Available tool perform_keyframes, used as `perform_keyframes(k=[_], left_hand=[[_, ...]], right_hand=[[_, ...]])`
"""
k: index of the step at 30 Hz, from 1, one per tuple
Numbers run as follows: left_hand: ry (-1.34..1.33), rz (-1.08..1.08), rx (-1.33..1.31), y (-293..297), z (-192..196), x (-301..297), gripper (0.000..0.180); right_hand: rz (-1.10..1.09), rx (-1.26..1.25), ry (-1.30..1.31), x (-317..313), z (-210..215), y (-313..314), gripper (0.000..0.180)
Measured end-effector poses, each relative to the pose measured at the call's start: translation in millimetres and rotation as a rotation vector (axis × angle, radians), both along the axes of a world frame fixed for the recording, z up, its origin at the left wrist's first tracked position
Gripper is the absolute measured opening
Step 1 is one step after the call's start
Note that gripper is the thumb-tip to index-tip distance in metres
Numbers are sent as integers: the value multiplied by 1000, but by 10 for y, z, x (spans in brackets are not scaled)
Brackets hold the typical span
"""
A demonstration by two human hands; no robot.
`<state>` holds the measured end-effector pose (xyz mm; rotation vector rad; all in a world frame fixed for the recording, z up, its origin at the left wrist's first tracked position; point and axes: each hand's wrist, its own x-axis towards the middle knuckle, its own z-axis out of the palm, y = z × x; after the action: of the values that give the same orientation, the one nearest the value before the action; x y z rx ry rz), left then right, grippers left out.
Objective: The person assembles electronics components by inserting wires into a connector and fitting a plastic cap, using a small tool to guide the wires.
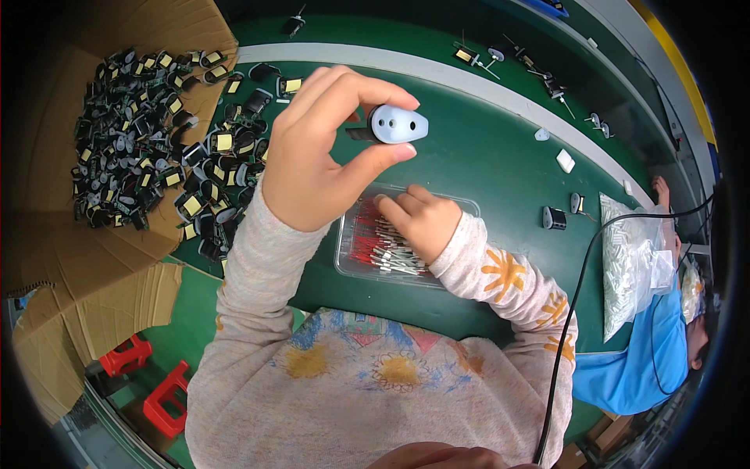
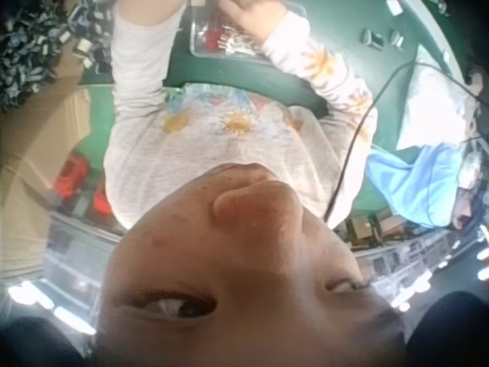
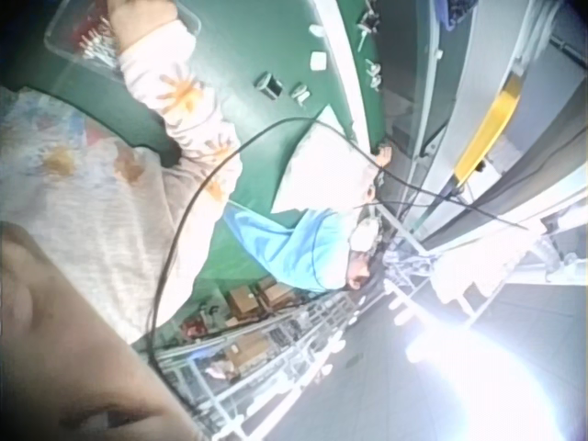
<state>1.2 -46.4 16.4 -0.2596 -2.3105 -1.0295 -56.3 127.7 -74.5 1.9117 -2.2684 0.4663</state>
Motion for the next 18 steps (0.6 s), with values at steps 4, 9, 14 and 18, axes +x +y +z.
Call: perform_keyframes(k=[4,9,14,18], left_hand=[[51,-47,52,-20,-11,-30,33],[56,-106,-31,-13,-24,-59,32],[4,-168,66,-6,-63,-68,31],[-65,-239,495,56,-78,-34,31]], right_hand=[[-104,-13,-119,42,103,69,31],[-171,46,93,157,0,-10,30],[-118,95,-105,64,151,47,29],[-154,-222,-956,-79,366,197,33]])
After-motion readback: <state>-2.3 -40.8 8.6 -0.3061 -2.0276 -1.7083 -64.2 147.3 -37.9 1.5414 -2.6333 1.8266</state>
